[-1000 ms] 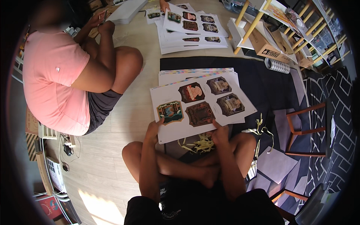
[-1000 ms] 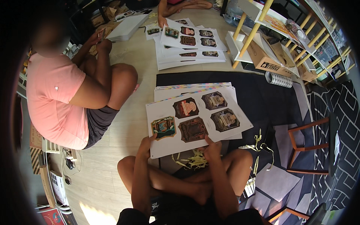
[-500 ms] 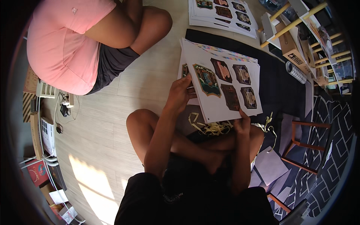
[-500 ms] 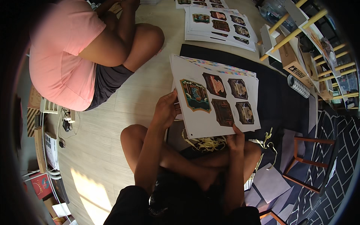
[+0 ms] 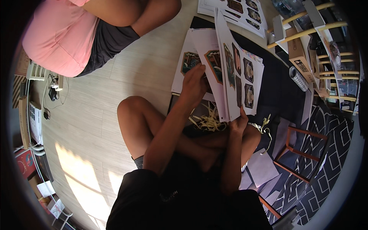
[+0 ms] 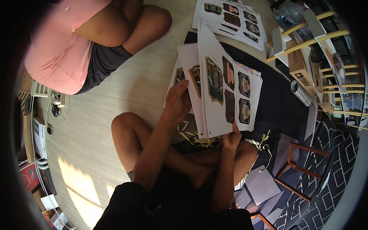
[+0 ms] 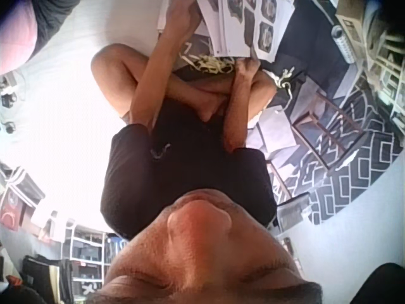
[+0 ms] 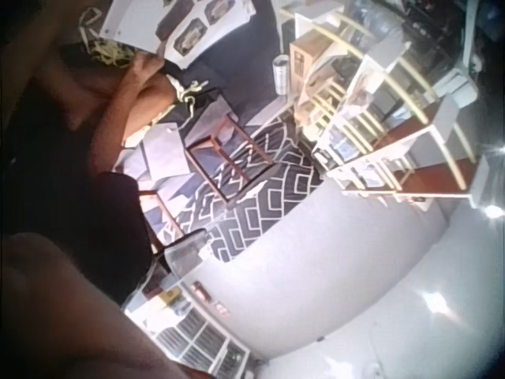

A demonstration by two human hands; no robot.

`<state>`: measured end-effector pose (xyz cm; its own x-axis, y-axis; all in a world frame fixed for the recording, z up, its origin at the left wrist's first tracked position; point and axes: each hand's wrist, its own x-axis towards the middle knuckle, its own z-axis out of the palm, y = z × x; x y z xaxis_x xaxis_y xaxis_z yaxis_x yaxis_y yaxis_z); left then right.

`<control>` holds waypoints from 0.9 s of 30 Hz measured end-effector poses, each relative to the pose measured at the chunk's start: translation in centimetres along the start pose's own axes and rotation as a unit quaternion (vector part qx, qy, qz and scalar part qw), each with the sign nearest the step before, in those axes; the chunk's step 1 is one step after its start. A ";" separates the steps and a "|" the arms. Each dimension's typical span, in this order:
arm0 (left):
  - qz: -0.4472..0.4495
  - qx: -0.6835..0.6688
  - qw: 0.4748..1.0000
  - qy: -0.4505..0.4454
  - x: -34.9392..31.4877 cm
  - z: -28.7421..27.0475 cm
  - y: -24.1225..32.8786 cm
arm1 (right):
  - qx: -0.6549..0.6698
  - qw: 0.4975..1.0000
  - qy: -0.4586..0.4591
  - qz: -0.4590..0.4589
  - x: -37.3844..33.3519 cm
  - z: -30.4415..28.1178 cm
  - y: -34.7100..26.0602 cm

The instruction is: The person sits on the floor and assembles a paper craft by attaching small perforated paper strips to the edges of a large printed sheet. They repeatedly tear off pieces from a strip and press them onto the sheet's border, then flip the sheet to work on the other side.

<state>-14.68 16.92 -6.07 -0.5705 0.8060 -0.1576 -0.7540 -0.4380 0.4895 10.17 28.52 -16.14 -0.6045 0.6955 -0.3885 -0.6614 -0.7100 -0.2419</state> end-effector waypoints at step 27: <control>0.138 0.729 0.579 0.337 7.3 -17.9 2.0 | -0.198 0.958 -0.013 -0.208 9.9 12.1 -0.6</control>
<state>-26.19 14.82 -21.64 -0.9722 0.2307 0.0411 0.1923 0.6848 0.7029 -0.82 37.21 -9.05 -0.3396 0.9261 -0.1645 -0.6307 -0.3540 -0.6906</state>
